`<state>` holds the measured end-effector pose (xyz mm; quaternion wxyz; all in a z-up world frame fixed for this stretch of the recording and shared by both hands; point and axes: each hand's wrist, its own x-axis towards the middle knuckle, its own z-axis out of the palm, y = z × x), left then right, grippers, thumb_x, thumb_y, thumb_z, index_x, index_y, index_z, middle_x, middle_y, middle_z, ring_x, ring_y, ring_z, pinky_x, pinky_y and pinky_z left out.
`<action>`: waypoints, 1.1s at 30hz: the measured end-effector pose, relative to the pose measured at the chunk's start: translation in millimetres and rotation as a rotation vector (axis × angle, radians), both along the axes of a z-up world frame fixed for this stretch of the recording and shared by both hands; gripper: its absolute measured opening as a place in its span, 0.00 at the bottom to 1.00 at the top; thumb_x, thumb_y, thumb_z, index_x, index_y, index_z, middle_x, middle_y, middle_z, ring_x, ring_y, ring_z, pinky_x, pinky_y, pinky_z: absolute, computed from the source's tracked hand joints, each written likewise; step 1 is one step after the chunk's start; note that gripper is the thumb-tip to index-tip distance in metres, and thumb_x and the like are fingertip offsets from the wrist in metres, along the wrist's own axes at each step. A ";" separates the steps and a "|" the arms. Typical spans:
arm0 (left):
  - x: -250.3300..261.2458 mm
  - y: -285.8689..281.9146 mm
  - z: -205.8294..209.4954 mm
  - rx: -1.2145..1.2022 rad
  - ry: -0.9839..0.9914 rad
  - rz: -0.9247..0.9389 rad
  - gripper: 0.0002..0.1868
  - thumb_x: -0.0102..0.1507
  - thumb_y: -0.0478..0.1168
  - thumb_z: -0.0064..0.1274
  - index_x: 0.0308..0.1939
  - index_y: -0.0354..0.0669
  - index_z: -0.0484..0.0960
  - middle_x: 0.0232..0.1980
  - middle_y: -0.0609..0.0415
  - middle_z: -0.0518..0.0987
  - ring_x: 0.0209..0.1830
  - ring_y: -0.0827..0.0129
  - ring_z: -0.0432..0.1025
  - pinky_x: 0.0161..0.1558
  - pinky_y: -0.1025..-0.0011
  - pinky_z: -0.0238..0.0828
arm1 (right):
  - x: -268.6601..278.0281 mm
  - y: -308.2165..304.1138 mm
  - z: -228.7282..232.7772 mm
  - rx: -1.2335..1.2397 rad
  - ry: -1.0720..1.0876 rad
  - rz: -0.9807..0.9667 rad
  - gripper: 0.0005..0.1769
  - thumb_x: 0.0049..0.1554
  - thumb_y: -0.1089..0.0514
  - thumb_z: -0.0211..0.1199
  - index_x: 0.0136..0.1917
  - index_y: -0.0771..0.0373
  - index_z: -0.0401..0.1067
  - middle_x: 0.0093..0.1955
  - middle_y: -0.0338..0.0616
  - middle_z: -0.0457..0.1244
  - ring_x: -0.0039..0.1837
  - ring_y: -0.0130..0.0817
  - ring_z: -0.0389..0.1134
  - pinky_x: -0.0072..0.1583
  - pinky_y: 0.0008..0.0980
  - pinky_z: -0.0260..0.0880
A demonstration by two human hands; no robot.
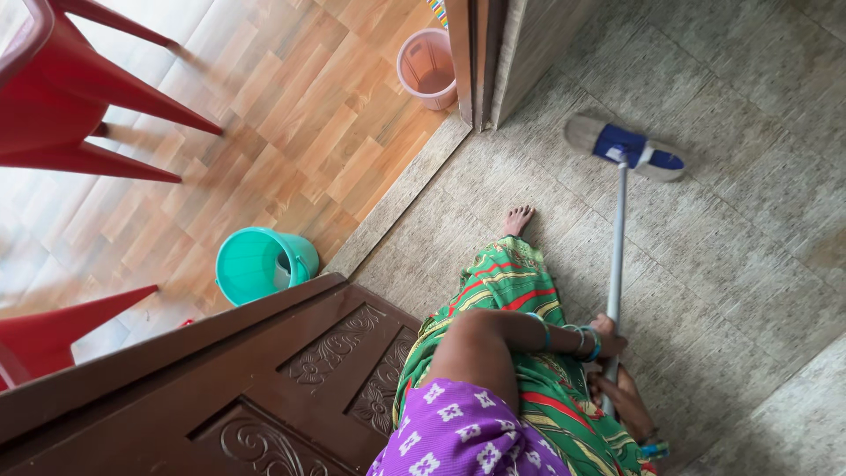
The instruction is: The person mops a tiled floor in a bathroom and an adjacent room using a mop, reaching into corners and around fixtures like a sink and toilet.
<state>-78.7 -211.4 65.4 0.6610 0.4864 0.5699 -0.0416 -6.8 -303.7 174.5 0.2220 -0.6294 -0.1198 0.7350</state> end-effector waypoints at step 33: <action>1.6 257.7 -72.7 0.010 0.040 -0.008 0.33 0.52 0.40 0.63 0.53 0.21 0.68 0.43 0.30 0.86 0.43 0.50 0.83 0.44 0.60 0.80 | -10.3 232.0 -101.6 0.031 -0.006 -0.132 0.12 0.58 0.58 0.64 0.50 0.61 0.63 0.31 0.40 0.61 0.27 0.28 0.62 0.28 0.32 0.65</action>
